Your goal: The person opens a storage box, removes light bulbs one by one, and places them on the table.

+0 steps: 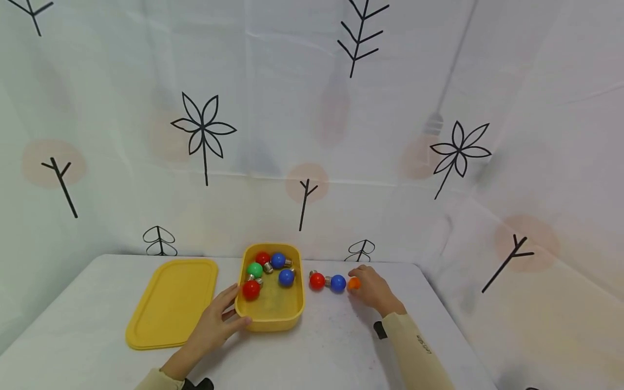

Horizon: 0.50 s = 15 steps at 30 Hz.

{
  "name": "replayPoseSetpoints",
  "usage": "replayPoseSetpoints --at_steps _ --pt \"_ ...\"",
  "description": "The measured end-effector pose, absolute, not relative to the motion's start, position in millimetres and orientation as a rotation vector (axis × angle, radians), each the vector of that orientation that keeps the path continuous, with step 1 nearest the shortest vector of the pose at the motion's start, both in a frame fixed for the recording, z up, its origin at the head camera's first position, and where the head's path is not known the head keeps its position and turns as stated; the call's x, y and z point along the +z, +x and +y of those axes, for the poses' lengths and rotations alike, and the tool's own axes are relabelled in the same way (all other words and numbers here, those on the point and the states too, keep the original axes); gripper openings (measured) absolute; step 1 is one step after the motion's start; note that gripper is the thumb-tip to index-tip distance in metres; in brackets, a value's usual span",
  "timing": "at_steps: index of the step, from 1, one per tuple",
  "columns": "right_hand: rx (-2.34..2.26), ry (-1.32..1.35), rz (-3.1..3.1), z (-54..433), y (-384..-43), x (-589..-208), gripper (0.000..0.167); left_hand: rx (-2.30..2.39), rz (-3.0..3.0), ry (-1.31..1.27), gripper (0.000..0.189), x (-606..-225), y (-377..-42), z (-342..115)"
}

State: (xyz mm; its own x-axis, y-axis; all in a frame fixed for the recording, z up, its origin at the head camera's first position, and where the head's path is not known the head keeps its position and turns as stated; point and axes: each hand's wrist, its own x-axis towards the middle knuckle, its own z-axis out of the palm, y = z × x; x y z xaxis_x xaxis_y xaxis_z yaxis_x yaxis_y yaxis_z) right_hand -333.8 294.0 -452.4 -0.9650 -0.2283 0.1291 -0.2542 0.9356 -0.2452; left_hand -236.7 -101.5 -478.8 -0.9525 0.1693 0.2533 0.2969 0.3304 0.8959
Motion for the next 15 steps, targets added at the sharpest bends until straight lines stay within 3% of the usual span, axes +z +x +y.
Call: replayPoseSetpoints --at_steps 15 --pt "0.356 0.516 -2.898 256 -323 -427 0.042 -1.716 -2.451 -0.429 0.081 -479 -236 -101"
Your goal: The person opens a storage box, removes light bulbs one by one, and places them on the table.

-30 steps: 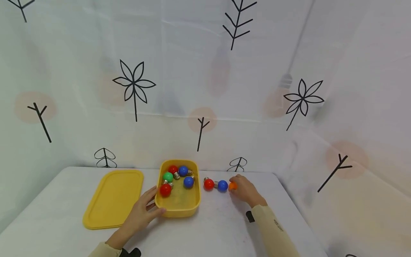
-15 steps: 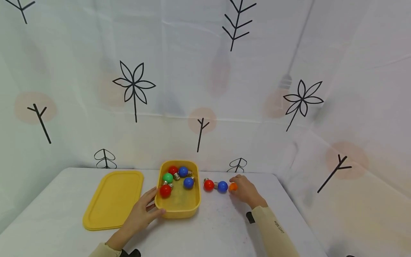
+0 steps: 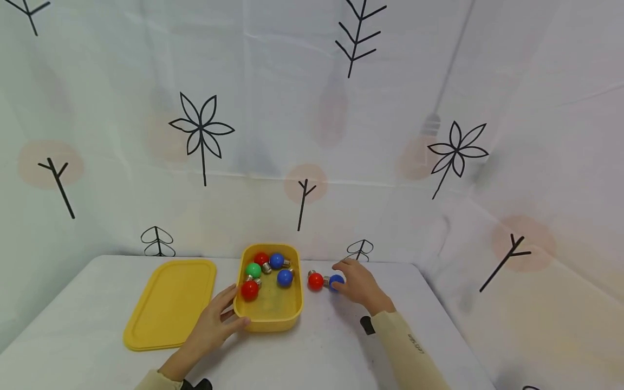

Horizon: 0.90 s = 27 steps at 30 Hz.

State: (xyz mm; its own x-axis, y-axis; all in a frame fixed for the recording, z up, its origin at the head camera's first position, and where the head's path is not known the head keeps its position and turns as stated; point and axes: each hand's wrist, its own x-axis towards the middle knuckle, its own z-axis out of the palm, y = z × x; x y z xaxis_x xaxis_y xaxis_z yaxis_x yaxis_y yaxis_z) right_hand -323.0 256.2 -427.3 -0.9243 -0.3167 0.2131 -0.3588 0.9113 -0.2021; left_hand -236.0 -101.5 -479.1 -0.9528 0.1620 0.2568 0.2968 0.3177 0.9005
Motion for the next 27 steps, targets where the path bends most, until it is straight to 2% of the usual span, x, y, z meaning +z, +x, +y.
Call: replayPoseSetpoints --at_steps 15,27 --pt "0.440 0.758 -2.768 196 -329 -409 0.034 -1.715 -2.448 -0.429 0.081 -482 -237 -101" --pt "0.428 0.867 -2.873 158 -328 -410 0.042 -1.684 -2.458 -0.452 0.081 -482 -238 -102"
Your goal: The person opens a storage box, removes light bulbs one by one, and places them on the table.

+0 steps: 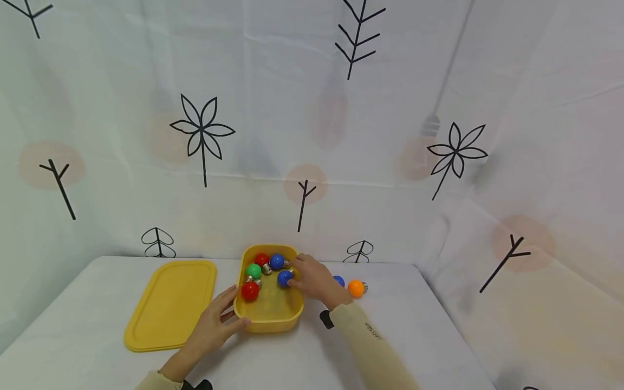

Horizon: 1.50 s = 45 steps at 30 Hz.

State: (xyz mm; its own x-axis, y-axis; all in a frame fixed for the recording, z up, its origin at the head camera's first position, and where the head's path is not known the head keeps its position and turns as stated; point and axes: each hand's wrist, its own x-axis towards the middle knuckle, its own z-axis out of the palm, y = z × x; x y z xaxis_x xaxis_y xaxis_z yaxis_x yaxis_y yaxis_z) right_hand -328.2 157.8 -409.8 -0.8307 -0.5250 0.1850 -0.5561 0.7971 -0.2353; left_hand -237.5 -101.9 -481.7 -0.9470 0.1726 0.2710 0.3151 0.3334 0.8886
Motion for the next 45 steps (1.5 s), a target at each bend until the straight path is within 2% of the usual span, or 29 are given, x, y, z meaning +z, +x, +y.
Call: replayPoseSetpoints --at_steps 6,25,45 --pt "0.408 0.895 -2.912 145 -331 -417 0.046 -1.672 -2.464 -0.458 0.082 -484 -239 -103" --pt "0.391 0.846 -3.019 127 -338 -430 0.043 -1.671 -2.458 -0.467 0.081 -484 -239 -102" --pt "0.348 0.854 -3.043 117 -337 -429 0.042 -1.705 -2.455 -0.461 0.080 -482 -237 -102"
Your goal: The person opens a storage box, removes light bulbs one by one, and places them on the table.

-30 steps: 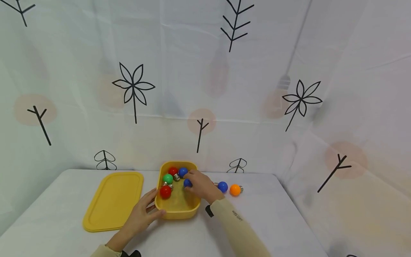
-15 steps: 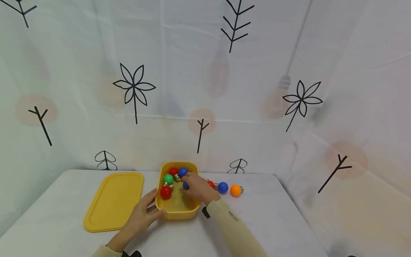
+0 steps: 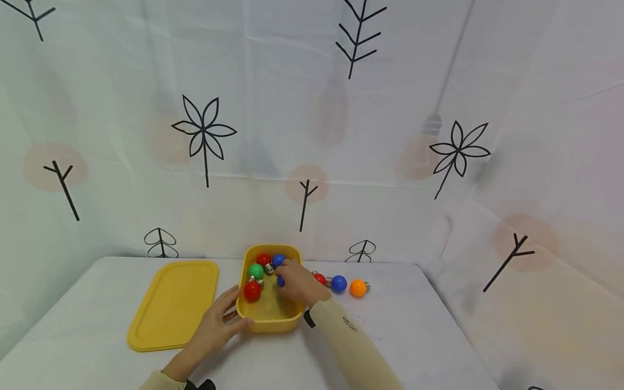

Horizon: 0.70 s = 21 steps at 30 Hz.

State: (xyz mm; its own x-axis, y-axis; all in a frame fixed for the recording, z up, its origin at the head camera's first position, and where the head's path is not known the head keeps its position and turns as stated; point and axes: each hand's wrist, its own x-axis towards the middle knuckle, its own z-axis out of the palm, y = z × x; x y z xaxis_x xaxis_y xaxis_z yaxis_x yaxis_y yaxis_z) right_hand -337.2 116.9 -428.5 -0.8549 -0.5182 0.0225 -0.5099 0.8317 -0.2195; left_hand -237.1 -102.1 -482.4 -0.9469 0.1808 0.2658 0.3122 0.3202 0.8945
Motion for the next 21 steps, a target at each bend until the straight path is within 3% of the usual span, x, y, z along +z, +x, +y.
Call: replayPoseSetpoints --at_steps 21 --pt "-0.373 -0.808 2.948 116.6 -340.2 -437.8 0.043 -1.718 -2.456 -0.438 0.080 -482.1 -236.4 -100.6"
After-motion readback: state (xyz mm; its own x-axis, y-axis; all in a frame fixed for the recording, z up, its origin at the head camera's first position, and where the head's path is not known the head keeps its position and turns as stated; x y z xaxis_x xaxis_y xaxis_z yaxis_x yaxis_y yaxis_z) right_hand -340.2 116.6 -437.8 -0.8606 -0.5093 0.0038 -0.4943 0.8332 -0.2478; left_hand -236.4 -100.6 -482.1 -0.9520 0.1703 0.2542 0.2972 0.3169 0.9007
